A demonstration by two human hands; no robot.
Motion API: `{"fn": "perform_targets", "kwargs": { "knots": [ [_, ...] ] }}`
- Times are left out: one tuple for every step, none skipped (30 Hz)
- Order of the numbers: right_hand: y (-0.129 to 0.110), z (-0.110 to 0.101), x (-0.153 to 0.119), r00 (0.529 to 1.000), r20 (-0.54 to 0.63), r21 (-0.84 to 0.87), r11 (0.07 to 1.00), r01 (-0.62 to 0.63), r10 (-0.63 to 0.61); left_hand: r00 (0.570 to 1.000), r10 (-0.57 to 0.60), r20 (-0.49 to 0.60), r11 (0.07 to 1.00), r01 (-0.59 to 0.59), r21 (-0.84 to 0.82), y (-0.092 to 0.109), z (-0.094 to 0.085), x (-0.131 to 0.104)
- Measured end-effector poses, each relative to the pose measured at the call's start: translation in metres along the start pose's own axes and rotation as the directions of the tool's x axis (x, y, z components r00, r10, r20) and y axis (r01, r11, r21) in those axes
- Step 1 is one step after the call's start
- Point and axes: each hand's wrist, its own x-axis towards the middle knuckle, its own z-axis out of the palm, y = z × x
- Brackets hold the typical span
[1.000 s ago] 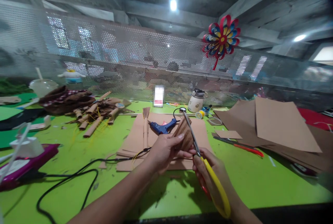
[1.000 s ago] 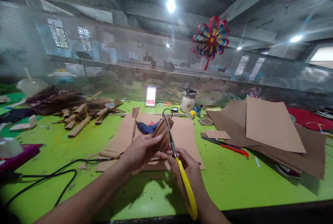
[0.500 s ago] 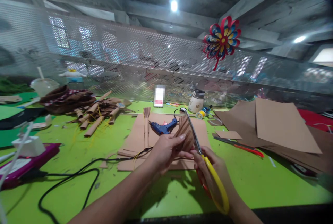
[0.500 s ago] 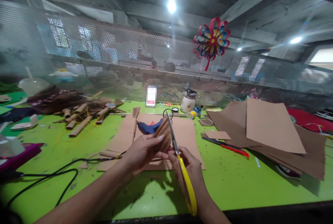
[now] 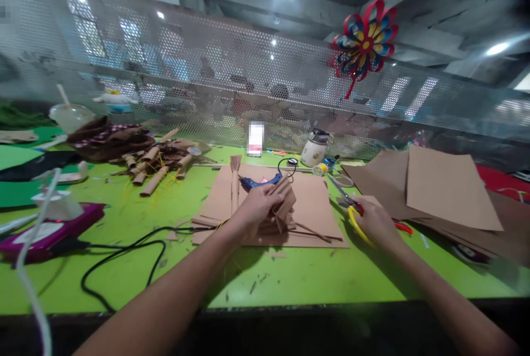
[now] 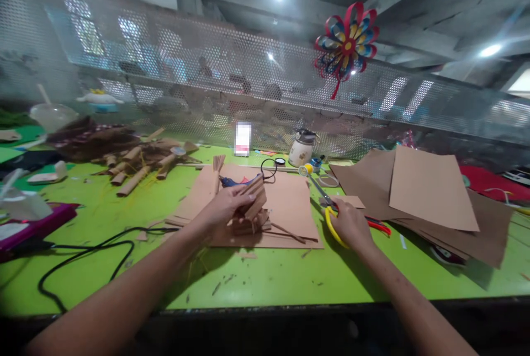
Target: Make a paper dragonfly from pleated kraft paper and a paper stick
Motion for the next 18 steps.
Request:
{"fn": "perform_targets", "kwargs": {
  "knots": [
    [0.007, 0.002, 0.002, 0.999, 0.034, -0.027, 1.0, 0.004, -0.003, 0.997, 0.045, -0.057, 0.996, -0.041, 0.075, 0.0, -0.003, 0.003],
    [0.013, 0.005, 0.005, 0.998, 0.068, -0.044, 0.999, 0.015, -0.012, 0.991, 0.087, -0.097, 0.985, -0.071, 0.156, 0.001, -0.006, 0.006],
    [0.018, 0.008, 0.007, 0.995, 0.097, -0.054, 0.998, 0.03, -0.025, 0.986, 0.115, -0.122, 0.967, -0.083, 0.242, 0.002, -0.009, 0.009],
    [0.021, 0.011, 0.009, 0.992, 0.118, -0.059, 0.997, 0.047, -0.04, 0.98, 0.141, -0.143, 0.947, -0.092, 0.307, 0.003, -0.013, 0.011],
    [0.024, 0.014, 0.01, 0.99, 0.131, -0.059, 0.996, 0.066, -0.058, 0.972, 0.17, -0.163, 0.933, -0.105, 0.344, 0.005, -0.016, 0.013],
    [0.027, 0.017, 0.011, 0.988, 0.136, -0.055, 0.995, 0.084, -0.076, 0.963, 0.19, -0.193, 0.922, -0.108, 0.371, 0.007, -0.019, 0.014],
    [0.029, 0.019, 0.012, 0.986, 0.137, -0.047, 0.994, 0.099, -0.092, 0.955, 0.202, -0.217, 0.915, -0.105, 0.391, 0.01, -0.022, 0.015],
    [0.03, 0.021, 0.012, 0.985, 0.136, -0.036, 0.993, 0.115, -0.109, 0.951, 0.205, -0.232, 0.905, -0.094, 0.415, 0.013, -0.024, 0.015],
    [0.031, 0.021, 0.011, 0.983, 0.136, -0.029, 0.991, 0.132, -0.127, 0.947, 0.212, -0.243, 0.892, -0.085, 0.444, 0.015, -0.026, 0.015],
    [0.032, 0.02, 0.009, 0.981, 0.136, -0.036, 0.988, 0.148, -0.141, 0.944, 0.217, -0.247, 0.877, -0.077, 0.473, 0.016, -0.028, 0.014],
    [0.032, 0.018, 0.008, 0.98, 0.131, -0.06, 0.985, 0.162, -0.153, 0.942, 0.225, -0.251, 0.863, -0.073, 0.499, 0.017, -0.029, 0.014],
    [0.031, 0.014, 0.006, 0.981, 0.11, -0.096, 0.981, 0.171, -0.161, 0.938, 0.235, -0.255, 0.852, -0.073, 0.518, 0.017, -0.029, 0.014],
    [0.028, 0.01, 0.003, 0.983, 0.073, -0.13, 0.976, 0.177, -0.169, 0.935, 0.242, -0.258, 0.847, -0.074, 0.526, 0.016, -0.029, 0.014],
    [0.022, 0.005, 0.001, 0.984, 0.021, -0.149, 0.973, 0.176, -0.175, 0.934, 0.247, -0.258, 0.846, -0.078, 0.527, 0.015, -0.028, 0.014],
    [0.014, 0.0, -0.001, 0.982, -0.042, -0.136, 0.975, 0.178, -0.185, 0.934, 0.248, -0.258, 0.849, -0.082, 0.521, 0.013, -0.027, 0.015],
    [0.003, -0.005, -0.002, 0.976, -0.087, -0.08, 0.978, 0.192, -0.199, 0.933, 0.248, -0.262, 0.855, -0.084, 0.512, 0.011, -0.026, 0.016],
    [-0.011, -0.009, -0.004, 0.972, -0.104, 0.015, 0.977, 0.211, -0.208, 0.933, 0.244, -0.265, 0.86, -0.082, 0.503, 0.009, -0.025, 0.017],
    [-0.027, -0.012, -0.005, 0.962, -0.083, 0.125, 0.955, 0.267, -0.259, 0.932, 0.239, -0.272, 0.866, -0.078, 0.494, 0.007, -0.025, 0.018]
  ]
}}
